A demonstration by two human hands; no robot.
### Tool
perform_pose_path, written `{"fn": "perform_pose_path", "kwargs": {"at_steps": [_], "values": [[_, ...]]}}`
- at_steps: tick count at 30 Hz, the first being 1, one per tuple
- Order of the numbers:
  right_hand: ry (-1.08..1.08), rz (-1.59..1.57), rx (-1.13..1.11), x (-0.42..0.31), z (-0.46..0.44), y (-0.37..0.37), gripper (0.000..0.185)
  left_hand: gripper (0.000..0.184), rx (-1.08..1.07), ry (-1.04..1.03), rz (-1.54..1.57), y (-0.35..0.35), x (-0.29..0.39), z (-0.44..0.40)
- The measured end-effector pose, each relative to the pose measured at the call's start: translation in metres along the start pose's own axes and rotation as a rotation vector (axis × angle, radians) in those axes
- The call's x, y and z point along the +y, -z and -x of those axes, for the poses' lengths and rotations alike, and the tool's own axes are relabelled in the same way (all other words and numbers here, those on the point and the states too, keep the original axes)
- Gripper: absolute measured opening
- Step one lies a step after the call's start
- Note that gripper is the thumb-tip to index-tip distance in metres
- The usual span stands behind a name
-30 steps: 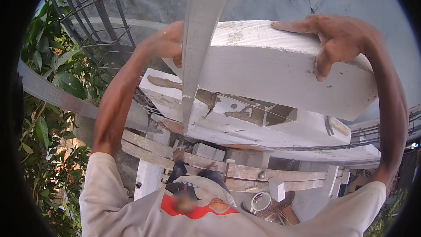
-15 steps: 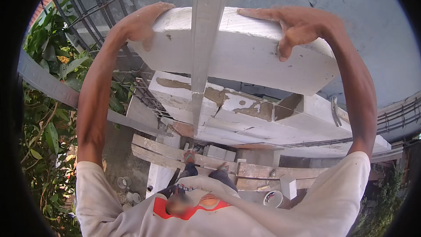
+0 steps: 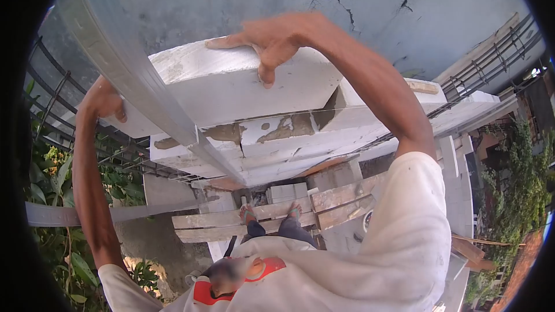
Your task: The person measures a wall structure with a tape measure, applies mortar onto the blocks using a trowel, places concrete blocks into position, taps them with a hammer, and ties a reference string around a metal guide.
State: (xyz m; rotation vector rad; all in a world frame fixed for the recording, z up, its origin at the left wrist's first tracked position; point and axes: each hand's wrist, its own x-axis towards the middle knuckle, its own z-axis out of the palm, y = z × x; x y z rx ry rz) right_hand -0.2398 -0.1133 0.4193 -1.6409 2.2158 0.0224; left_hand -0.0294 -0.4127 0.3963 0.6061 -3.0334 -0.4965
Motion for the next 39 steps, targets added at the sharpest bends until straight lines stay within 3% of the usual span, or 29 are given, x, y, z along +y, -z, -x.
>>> {"fn": "perform_pose_path", "kwargs": {"at_steps": [8, 19, 20, 22, 25, 28, 30, 34, 39], "values": [[-0.081, -0.070, -0.049, 0.031, -0.006, -0.070, 0.137, 0.109, -0.132, 0.066, -0.023, -0.060, -0.021, -0.003], [-0.055, -0.031, -0.036, 0.027, -0.007, -0.101, 0.123, 0.110, -0.144, 0.089, -0.068, -0.085, -0.025, 0.012], [-0.051, -0.030, -0.039, 0.026, -0.007, -0.100, 0.123, 0.092, -0.085, 0.036, -0.069, -0.086, -0.026, 0.015], [-0.056, -0.041, -0.050, 0.023, -0.008, -0.099, 0.122, 0.076, -0.028, -0.009, -0.073, -0.085, -0.026, 0.019], [-0.054, -0.038, -0.028, 0.024, -0.009, -0.105, 0.123, 0.074, -0.031, -0.011, -0.103, -0.082, -0.021, 0.020], [-0.041, -0.038, -0.021, 0.025, -0.009, -0.106, 0.123, 0.082, -0.073, -0.007, -0.104, -0.081, -0.023, 0.016], [-0.037, -0.048, -0.025, 0.027, -0.011, -0.105, 0.123, 0.106, -0.093, -0.015, -0.076, -0.085, -0.031, 0.010], [-0.065, -0.056, -0.049, 0.025, -0.010, -0.104, 0.121, 0.103, -0.056, -0.099, 0.000, -0.096, -0.046, 0.000], [-0.074, -0.030, -0.059, 0.018, -0.002, -0.099, 0.121, 0.100, -0.140, 0.002, -0.031, -0.099, -0.053, -0.003]]}}
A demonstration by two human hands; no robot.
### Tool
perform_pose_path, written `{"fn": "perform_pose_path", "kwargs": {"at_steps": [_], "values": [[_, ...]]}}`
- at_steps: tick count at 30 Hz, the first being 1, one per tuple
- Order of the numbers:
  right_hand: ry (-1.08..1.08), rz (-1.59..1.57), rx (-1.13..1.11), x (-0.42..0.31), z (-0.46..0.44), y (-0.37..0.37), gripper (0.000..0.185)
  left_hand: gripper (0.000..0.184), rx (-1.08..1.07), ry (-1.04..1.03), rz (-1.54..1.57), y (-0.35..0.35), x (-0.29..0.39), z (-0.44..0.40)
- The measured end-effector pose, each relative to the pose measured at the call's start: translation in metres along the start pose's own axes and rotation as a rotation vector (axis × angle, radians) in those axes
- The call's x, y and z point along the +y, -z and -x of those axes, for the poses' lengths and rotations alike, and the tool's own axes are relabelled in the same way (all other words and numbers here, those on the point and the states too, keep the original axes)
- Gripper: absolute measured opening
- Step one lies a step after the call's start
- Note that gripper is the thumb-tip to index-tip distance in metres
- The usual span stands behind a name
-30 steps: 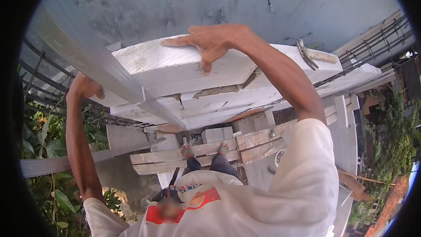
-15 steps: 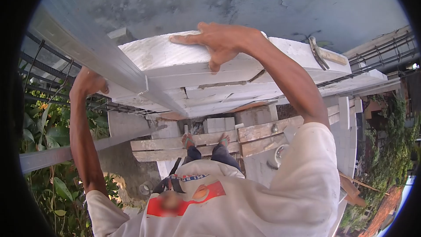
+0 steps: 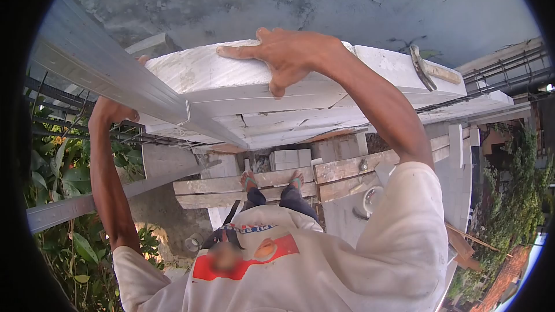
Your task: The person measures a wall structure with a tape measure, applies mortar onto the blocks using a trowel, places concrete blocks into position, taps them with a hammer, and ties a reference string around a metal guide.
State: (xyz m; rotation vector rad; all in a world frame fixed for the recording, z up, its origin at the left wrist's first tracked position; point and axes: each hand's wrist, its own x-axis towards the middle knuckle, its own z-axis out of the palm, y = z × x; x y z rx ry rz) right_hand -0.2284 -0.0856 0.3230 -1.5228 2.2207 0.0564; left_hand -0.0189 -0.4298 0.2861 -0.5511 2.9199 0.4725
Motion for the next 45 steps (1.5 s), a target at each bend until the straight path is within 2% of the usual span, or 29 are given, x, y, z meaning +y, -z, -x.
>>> {"fn": "perform_pose_path", "kwargs": {"at_steps": [3, 7, 10, 12, 16, 18, 20, 22, 28, 30, 31, 33, 34, 36, 38, 40, 42, 43, 45], "values": [[0.037, 0.024, 0.028, 0.003, 0.001, -0.003, 0.120, 0.101, 0.098, -0.048, -0.004, -0.003, 0.007, 0.012], [0.064, 0.011, 0.048, 0.008, -0.001, -0.010, 0.120, 0.104, 0.108, -0.065, 0.013, -0.001, 0.012, 0.019], [0.087, 0.006, 0.077, 0.012, -0.003, -0.017, 0.120, 0.114, 0.022, 0.055, -0.107, 0.001, 0.017, 0.024], [0.116, 0.004, 0.096, 0.018, -0.002, -0.020, 0.120, 0.104, 0.052, -0.011, -0.099, -0.001, 0.015, 0.025], [0.170, 0.025, 0.216, 0.041, 0.011, -0.025, 0.119, 0.098, 0.162, -0.124, -0.133, -0.010, 0.020, 0.034], [0.127, -0.011, 0.252, 0.051, 0.036, -0.019, 0.117, 0.099, 0.094, -0.084, -0.149, -0.010, 0.014, 0.030], [0.092, -0.047, 0.283, 0.061, 0.071, -0.012, 0.114, 0.096, 0.131, -0.122, -0.162, -0.017, 0.004, 0.029], [-0.074, 0.016, 0.499, 0.073, 0.116, -0.009, 0.106, 0.094, 0.166, -0.146, -0.178, -0.023, 0.000, 0.031], [-0.475, 0.110, 0.711, 0.173, 0.249, -0.028, 0.071, 0.088, 0.172, -0.099, -0.099, -0.024, 0.031, 0.054], [-0.489, 0.011, 0.743, 0.219, 0.278, -0.047, 0.066, 0.075, 0.377, -0.149, -0.238, -0.026, 0.059, 0.079], [-0.528, 0.035, 0.730, 0.241, 0.292, -0.059, 0.065, 0.075, 0.378, -0.120, -0.254, -0.021, 0.083, 0.094], [-0.557, 0.021, 0.689, 0.276, 0.316, -0.082, 0.061, 0.053, 0.346, 0.215, 0.017, -0.007, 0.137, 0.128], [-0.524, -0.067, 0.671, 0.291, 0.326, -0.090, 0.059, 0.036, 0.429, 0.124, 0.140, -0.015, 0.146, 0.143], [-0.471, 0.082, 0.658, 0.311, 0.338, -0.105, 0.054, 0.028, 0.303, 0.084, 0.413, -0.020, 0.199, 0.159], [-0.440, 0.130, 0.640, 0.316, 0.342, -0.102, 0.055, 0.040, 0.263, -0.210, 0.391, -0.043, 0.237, 0.149], [-0.406, 0.160, 0.628, 0.326, 0.337, -0.096, 0.055, 0.059, 0.502, -0.404, 0.086, -0.077, 0.270, 0.122], [-0.424, 0.188, 0.551, 0.330, 0.337, -0.090, 0.051, 0.084, 0.497, -0.428, 0.097, -0.100, 0.292, 0.083], [-0.428, 0.191, 0.547, 0.332, 0.338, -0.090, 0.051, 0.084, 0.496, -0.431, 0.103, -0.107, 0.292, 0.068], [-0.361, 0.299, 0.501, 0.347, 0.339, -0.089, 0.046, 0.103, 0.543, -0.365, -0.144, -0.119, 0.304, 0.038]]}}
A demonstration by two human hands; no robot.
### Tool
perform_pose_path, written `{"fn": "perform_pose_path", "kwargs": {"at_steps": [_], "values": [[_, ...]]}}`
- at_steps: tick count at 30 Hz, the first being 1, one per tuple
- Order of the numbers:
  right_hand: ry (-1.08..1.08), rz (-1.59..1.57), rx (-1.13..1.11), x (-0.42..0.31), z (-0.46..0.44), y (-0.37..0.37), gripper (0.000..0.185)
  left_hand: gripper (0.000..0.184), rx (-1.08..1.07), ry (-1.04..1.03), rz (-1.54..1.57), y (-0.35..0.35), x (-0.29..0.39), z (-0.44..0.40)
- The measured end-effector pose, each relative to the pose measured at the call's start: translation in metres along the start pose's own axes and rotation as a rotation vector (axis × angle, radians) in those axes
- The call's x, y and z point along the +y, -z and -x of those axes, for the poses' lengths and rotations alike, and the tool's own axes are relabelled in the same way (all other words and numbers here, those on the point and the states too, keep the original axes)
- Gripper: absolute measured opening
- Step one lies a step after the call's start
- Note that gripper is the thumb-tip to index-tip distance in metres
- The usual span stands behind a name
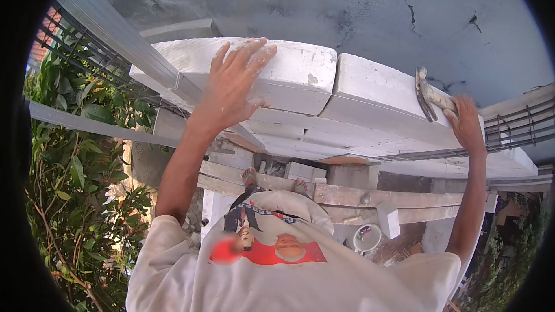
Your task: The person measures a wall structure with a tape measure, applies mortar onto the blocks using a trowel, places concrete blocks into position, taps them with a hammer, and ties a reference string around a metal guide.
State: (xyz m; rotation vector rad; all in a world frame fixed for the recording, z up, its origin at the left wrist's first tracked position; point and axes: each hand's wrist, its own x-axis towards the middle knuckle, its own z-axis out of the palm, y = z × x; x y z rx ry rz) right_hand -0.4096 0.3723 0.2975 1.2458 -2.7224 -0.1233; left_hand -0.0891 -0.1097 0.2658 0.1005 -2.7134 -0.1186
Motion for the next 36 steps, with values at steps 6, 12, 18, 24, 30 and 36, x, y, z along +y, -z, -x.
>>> {"fn": "perform_pose_path", "kwargs": {"at_steps": [6, 12, 18, 24, 30, 36], "values": [[-0.047, 0.141, 0.093, -0.002, 0.016, -0.006, 0.034, 0.118, -0.147, 0.019, -0.110, -0.015, -0.006, -0.023], [-0.357, -0.786, -0.045, -0.066, 0.008, 0.039, 0.032, 0.109, -0.069, -0.011, -0.017, -0.025, -0.004, -0.035], [0.054, -0.912, -0.111, -0.127, -0.030, 0.068, 0.053, 0.108, -0.069, -0.007, 0.009, -0.025, -0.001, -0.039], [0.392, -0.884, 0.135, -0.152, -0.077, 0.086, 0.059, 0.108, -0.083, 0.023, -0.040, -0.024, 0.003, -0.037], [0.482, -0.449, -0.120, -0.145, -0.098, 0.061, 0.064, 0.103, -0.058, 0.027, -0.045, -0.031, 0.006, -0.035], [0.252, -0.808, -0.040, -0.162, -0.098, 0.096, 0.061, 0.107, -0.036, 0.015, -0.047, -0.033, 0.005, -0.034]]}}
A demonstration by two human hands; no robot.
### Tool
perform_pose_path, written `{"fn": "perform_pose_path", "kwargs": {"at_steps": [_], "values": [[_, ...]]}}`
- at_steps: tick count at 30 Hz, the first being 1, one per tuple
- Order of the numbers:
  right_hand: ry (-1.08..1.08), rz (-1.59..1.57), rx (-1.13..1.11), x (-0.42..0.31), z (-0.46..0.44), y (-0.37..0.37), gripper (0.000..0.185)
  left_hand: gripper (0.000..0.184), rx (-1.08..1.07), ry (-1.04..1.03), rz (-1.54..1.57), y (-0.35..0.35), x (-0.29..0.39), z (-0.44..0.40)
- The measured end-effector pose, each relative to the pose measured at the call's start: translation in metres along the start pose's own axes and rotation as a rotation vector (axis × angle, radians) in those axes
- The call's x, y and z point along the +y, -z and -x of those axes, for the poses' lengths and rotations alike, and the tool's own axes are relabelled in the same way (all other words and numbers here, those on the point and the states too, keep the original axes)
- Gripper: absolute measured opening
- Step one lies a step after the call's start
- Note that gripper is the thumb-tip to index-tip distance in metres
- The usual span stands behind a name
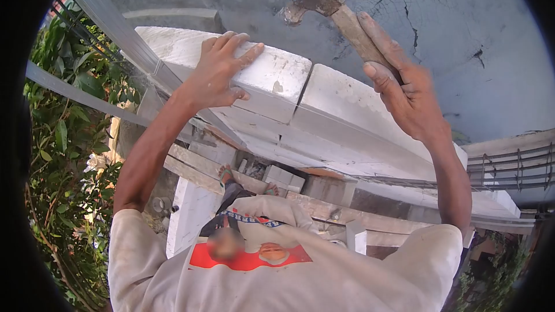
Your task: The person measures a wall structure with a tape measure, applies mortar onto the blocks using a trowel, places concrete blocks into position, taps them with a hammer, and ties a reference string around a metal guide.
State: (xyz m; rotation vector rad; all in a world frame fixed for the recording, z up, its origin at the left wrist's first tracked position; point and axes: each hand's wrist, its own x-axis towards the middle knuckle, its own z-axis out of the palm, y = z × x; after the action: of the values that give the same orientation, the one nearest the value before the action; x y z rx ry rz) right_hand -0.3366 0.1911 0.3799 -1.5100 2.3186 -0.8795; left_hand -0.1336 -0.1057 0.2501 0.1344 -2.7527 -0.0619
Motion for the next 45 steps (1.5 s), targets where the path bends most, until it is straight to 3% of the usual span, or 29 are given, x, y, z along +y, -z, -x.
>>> {"fn": "perform_pose_path", "kwargs": {"at_steps": [2, 5, 9, 12, 15, 16, 18, 20, 21, 24, 27, 28, 30, 32, 36, 37, 40, 43, 45], "values": [[-0.186, -0.141, 0.088, 0.001, 0.000, -0.007, 0.061, 0.107, -0.001, 0.000, -0.002, -0.002, 0.000, 0.000], [0.280, 0.283, -0.121, 0.044, -0.005, -0.027, 0.061, 0.107, 0.019, -0.007, -0.014, -0.002, 0.001, 0.000], [0.074, 0.449, -0.276, 0.012, -0.004, -0.013, 0.061, 0.107, -0.002, 0.007, -0.038, -0.003, 0.001, -0.002], [0.115, 0.037, -0.051, -0.001, 0.003, -0.019, 0.063, 0.107, -0.016, 0.010, -0.059, -0.003, 0.000, -0.001], [-0.108, -0.121, 0.087, 0.003, 0.008, -0.030, 0.064, 0.107, -0.020, 0.020, -0.077, -0.006, 0.000, -0.001], [0.166, 0.090, 0.082, 0.025, 0.003, -0.044, 0.063, 0.107, -0.013, 0.027, -0.087, -0.006, 0.001, 0.000], [0.442, 0.302, 0.077, 0.037, 0.005, -0.047, 0.063, 0.107, -0.014, 0.039, -0.083, -0.005, 0.004, 0.001], [0.142, 0.420, -0.155, 0.025, 0.007, -0.031, 0.064, 0.106, -0.004, 0.049, -0.087, -0.002, 0.003, 0.000], [0.140, 0.422, -0.156, 0.016, 0.010, -0.028, 0.064, 0.106, -0.014, 0.046, -0.099, -0.003, 0.004, 0.000], [-0.006, 0.007, 0.013, -0.003, 0.016, -0.033, 0.063, 0.105, -0.023, 0.049, -0.131, -0.003, 0.003, -0.001], [-0.129, -0.047, 0.188, 0.008, 0.019, -0.043, 0.062, 0.105, -0.022, 0.056, -0.142, -0.005, 0.006, 0.000], [0.110, 0.156, 0.106, 0.025, 0.013, -0.049, 0.062, 0.105, -0.014, 0.057, -0.146, -0.004, 0.006, 0.001], [0.346, 0.359, 0.022, 0.028, 0.014, -0.046, 0.063, 0.105, -0.033, 0.072, -0.132, -0.001, 0.010, 0.001], [0.081, 0.408, -0.111, 0.008, 0.013, -0.031, 0.065, 0.105, -0.042, 0.088, -0.125, -0.001, 0.008, -0.001], [0.101, 0.109, 0.124, 0.004, 0.019, -0.045, 0.065, 0.104, -0.016, 0.103, -0.145, -0.003, 0.009, 0.000], [0.058, 0.076, 0.118, 0.001, 0.020, -0.050, 0.065, 0.103, -0.023, 0.107, -0.149, -0.002, 0.010, 0.000], [0.212, 0.205, 0.055, 0.020, 0.017, -0.052, 0.064, 0.102, -0.025, 0.102, -0.135, -0.003, 0.010, 0.000], [0.080, 0.407, -0.113, -0.001, 0.013, -0.037, 0.063, 0.101, -0.031, 0.110, -0.112, -0.001, 0.011, 0.000], [-0.203, 0.164, -0.025, -0.022, 0.017, -0.040, 0.061, 0.101, -0.024, 0.107, -0.109, -0.003, 0.010, 0.002]]}}
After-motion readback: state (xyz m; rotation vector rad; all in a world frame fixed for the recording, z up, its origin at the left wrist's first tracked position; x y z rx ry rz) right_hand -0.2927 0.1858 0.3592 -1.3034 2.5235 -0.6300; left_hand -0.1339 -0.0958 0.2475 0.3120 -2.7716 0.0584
